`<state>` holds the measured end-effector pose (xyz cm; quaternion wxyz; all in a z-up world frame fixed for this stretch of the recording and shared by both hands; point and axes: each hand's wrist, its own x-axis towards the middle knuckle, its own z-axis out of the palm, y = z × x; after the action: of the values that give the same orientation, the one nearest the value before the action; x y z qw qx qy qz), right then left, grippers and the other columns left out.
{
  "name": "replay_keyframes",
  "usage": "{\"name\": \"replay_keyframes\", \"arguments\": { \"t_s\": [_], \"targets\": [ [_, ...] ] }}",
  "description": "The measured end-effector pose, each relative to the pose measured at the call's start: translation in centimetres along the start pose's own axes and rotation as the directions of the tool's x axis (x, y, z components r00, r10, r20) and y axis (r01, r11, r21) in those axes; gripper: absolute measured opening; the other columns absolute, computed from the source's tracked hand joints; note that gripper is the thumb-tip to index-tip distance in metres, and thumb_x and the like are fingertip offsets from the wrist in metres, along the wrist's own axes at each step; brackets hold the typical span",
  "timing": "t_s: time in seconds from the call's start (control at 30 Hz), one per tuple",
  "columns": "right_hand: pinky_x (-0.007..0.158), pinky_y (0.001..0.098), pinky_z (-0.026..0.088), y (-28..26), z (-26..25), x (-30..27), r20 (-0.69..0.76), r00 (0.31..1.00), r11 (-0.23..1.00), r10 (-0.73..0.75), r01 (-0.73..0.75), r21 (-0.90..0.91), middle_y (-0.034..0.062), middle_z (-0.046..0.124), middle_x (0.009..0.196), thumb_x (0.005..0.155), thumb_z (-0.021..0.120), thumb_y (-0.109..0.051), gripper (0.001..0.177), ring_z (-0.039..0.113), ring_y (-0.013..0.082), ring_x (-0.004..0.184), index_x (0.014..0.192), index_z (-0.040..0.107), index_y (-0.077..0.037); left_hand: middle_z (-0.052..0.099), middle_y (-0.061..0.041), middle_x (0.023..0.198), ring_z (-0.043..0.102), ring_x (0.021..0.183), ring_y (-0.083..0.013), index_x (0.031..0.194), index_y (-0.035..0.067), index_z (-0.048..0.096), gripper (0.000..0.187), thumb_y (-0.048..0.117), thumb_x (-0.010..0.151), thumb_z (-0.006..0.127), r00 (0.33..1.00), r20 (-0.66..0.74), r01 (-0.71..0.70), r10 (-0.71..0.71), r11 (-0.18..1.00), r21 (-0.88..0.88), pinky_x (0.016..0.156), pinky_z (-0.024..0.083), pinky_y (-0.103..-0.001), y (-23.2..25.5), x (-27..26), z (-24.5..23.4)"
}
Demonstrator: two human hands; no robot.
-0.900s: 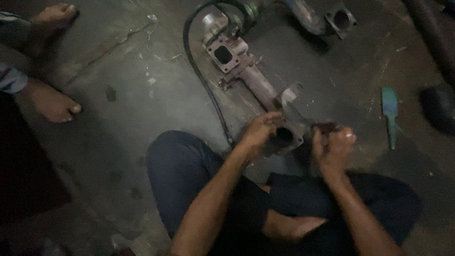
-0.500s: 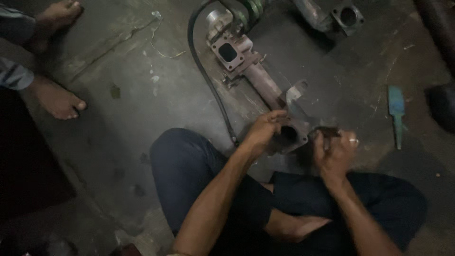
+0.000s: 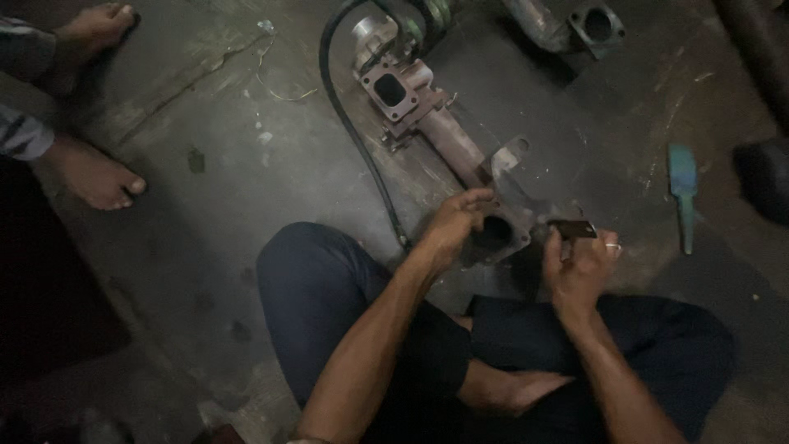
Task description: The person sits on the floor and scrubs a metal exhaust pipe with a dark abrasive block. They rotate the pipe to clean different sections and then use a blue brush to sweep away debris. The person also scrubs a smaller metal flange and a curved pipe section with the abrasive block.
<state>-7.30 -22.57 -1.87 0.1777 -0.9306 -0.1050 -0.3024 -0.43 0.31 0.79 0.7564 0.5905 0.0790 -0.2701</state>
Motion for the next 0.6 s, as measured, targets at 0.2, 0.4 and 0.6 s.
{"name": "replay_keyframes", "arguments": {
  "t_s": [0.2, 0.4, 0.6],
  "targets": [
    [0.077, 0.0468, 0.039, 1.3, 1.3, -0.4, -0.037, 0.999, 0.990, 0.017, -0.022, -0.141, 0.0176, 0.054, 0.088, 0.098, 0.077, -0.013, 0.025, 0.052, 0.0348, 0.091, 0.088, 0.060, 0.001, 0.058, -0.013, 0.145, 0.053, 0.135, -0.0303, 0.144, 0.008, 0.053, 0.061, -0.001, 0.084, 0.051, 0.997, -0.007, 0.082, -0.082, 0.996, 0.018, 0.110, 0.043, -0.040, 0.0, -0.3, -0.3],
    [0.082, 0.0467, 0.042, 0.2, 0.0, 1.2, -0.042, 0.994, 0.994, 0.103, -0.102, 0.032, 0.0157, 0.063, 0.097, 0.106, 0.071, -0.011, 0.017, 0.054, 0.0318, 0.096, 0.097, 0.066, 0.003, 0.057, -0.016, 0.148, 0.052, 0.138, -0.0259, 0.147, 0.004, 0.051, 0.066, -0.008, 0.082, 0.046, 0.999, 0.046, -0.017, 0.022, 0.994, -0.109, 0.109, 0.046, -0.037, -1.9, 1.0, -0.8],
    [0.079, 0.0470, 0.043, -0.8, 0.6, 0.5, 0.047, 0.984, 0.984, 0.174, -0.175, 0.032, 0.0165, 0.062, 0.098, 0.102, 0.072, -0.011, 0.015, 0.054, 0.0326, 0.096, 0.098, 0.066, 0.003, 0.061, -0.034, 0.133, 0.058, 0.125, -0.0506, 0.148, 0.007, 0.057, 0.060, -0.003, 0.090, 0.048, 0.995, -0.035, 0.093, -0.092, 0.995, 0.044, 0.095, 0.050, -0.038, -1.8, 1.2, -0.7]
  ]
}}
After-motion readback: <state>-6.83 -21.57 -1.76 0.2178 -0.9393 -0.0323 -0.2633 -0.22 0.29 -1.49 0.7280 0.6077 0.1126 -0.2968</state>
